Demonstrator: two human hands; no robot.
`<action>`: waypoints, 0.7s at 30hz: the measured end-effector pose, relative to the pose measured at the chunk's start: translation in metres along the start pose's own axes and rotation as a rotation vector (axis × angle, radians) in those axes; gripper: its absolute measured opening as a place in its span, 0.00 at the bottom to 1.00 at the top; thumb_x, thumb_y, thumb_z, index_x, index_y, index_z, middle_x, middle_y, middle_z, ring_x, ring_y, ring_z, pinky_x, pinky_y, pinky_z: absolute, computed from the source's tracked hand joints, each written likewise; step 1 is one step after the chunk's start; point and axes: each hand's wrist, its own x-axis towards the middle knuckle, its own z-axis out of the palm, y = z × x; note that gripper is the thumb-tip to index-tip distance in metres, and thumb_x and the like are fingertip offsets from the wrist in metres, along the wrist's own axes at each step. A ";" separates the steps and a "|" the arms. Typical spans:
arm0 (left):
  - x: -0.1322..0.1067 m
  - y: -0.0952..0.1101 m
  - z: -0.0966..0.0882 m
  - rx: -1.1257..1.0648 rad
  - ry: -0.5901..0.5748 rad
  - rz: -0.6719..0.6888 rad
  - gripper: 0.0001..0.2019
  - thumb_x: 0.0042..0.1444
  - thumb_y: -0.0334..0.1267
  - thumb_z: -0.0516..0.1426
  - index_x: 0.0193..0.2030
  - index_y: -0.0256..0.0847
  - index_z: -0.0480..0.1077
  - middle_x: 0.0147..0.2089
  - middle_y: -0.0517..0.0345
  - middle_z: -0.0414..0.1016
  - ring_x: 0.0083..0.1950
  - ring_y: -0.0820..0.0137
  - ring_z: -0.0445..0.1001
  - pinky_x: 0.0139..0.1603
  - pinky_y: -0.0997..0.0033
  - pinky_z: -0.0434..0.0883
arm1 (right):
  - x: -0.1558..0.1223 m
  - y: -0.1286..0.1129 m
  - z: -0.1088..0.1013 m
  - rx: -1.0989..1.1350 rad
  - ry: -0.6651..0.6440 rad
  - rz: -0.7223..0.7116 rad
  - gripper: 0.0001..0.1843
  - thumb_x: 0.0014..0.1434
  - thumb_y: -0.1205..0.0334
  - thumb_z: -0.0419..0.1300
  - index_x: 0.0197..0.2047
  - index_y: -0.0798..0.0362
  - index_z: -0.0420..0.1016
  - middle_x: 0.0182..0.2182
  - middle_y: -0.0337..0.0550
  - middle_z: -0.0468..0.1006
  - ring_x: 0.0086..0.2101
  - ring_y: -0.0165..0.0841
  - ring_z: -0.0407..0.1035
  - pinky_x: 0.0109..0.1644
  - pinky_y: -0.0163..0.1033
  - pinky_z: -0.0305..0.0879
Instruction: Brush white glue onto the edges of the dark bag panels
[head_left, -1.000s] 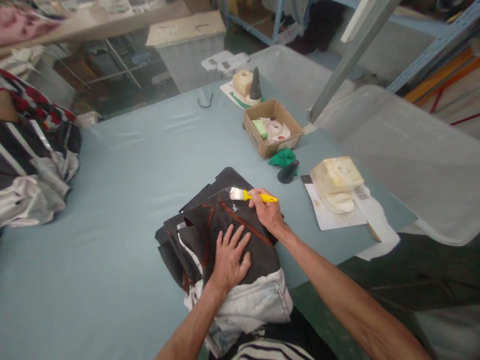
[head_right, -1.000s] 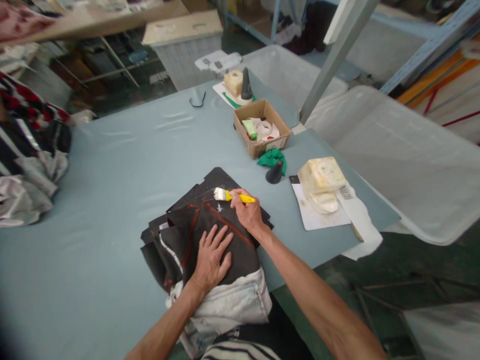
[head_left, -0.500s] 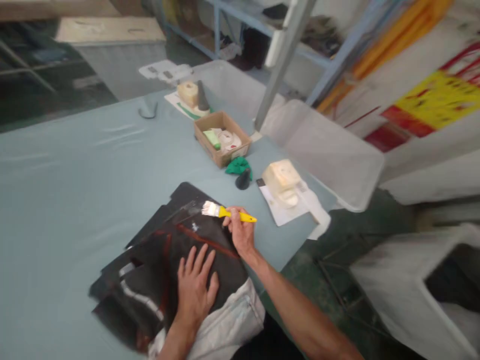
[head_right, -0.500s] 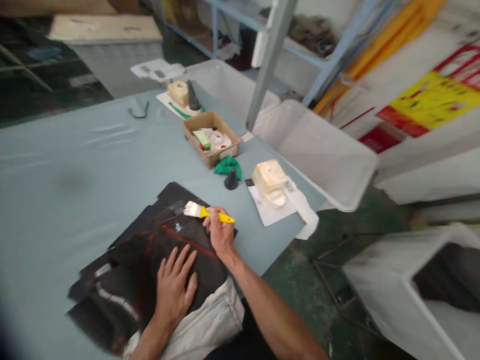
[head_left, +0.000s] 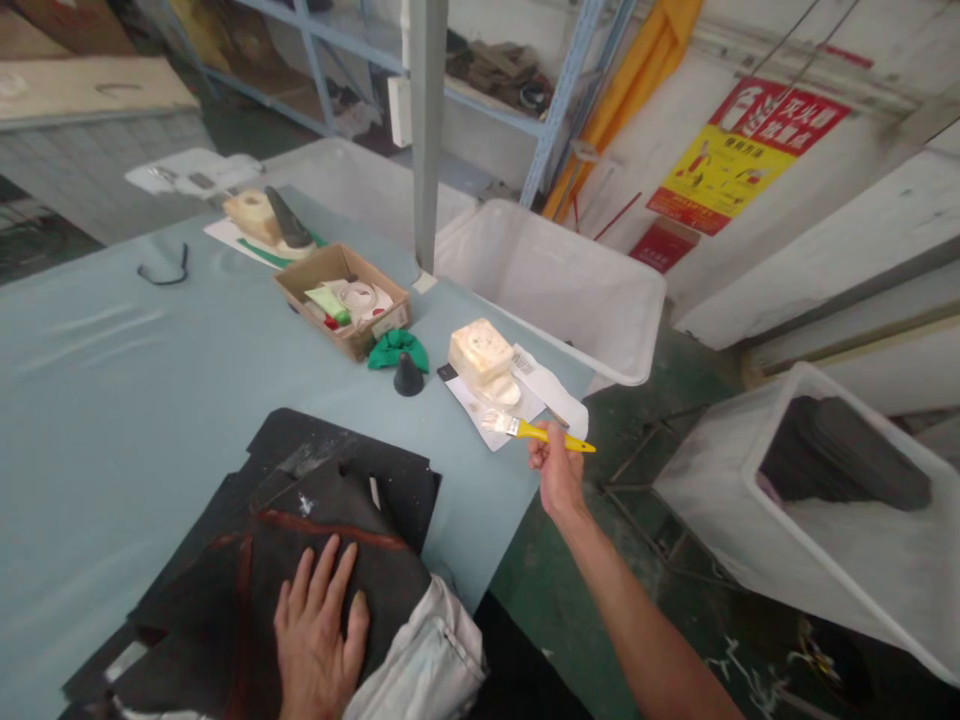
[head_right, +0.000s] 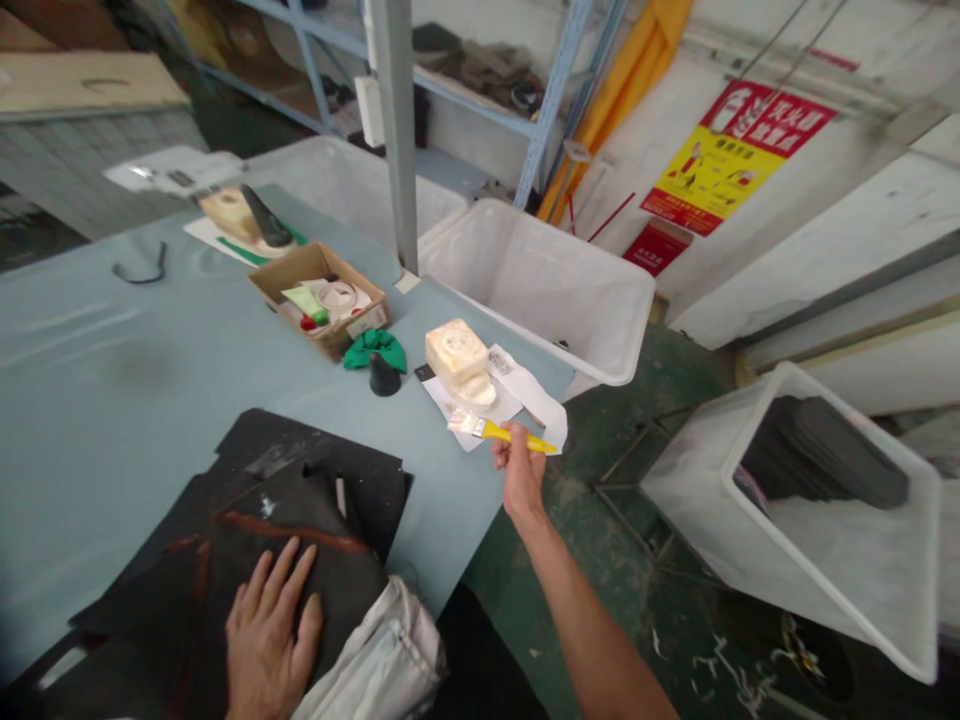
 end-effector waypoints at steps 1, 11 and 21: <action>0.000 0.000 0.000 -0.008 0.012 0.002 0.35 0.68 0.34 0.53 0.80 0.55 0.48 0.74 0.43 0.66 0.80 0.46 0.54 0.73 0.34 0.57 | 0.006 -0.005 -0.004 0.003 0.012 -0.013 0.29 0.54 0.34 0.64 0.38 0.54 0.76 0.19 0.32 0.71 0.18 0.24 0.59 0.21 0.31 0.56; 0.004 -0.003 0.001 0.018 0.051 0.061 0.35 0.69 0.36 0.50 0.81 0.56 0.45 0.71 0.37 0.68 0.77 0.40 0.58 0.66 0.28 0.64 | 0.083 -0.025 -0.004 -0.094 0.090 -0.076 0.20 0.57 0.43 0.62 0.34 0.53 0.77 0.16 0.34 0.75 0.15 0.26 0.62 0.18 0.31 0.59; 0.004 -0.002 0.000 0.034 0.053 0.067 0.34 0.69 0.37 0.50 0.80 0.53 0.47 0.70 0.36 0.69 0.75 0.39 0.62 0.64 0.31 0.66 | 0.100 -0.001 0.016 -0.262 0.030 -0.037 0.22 0.60 0.40 0.60 0.36 0.52 0.77 0.20 0.40 0.79 0.18 0.31 0.71 0.22 0.34 0.70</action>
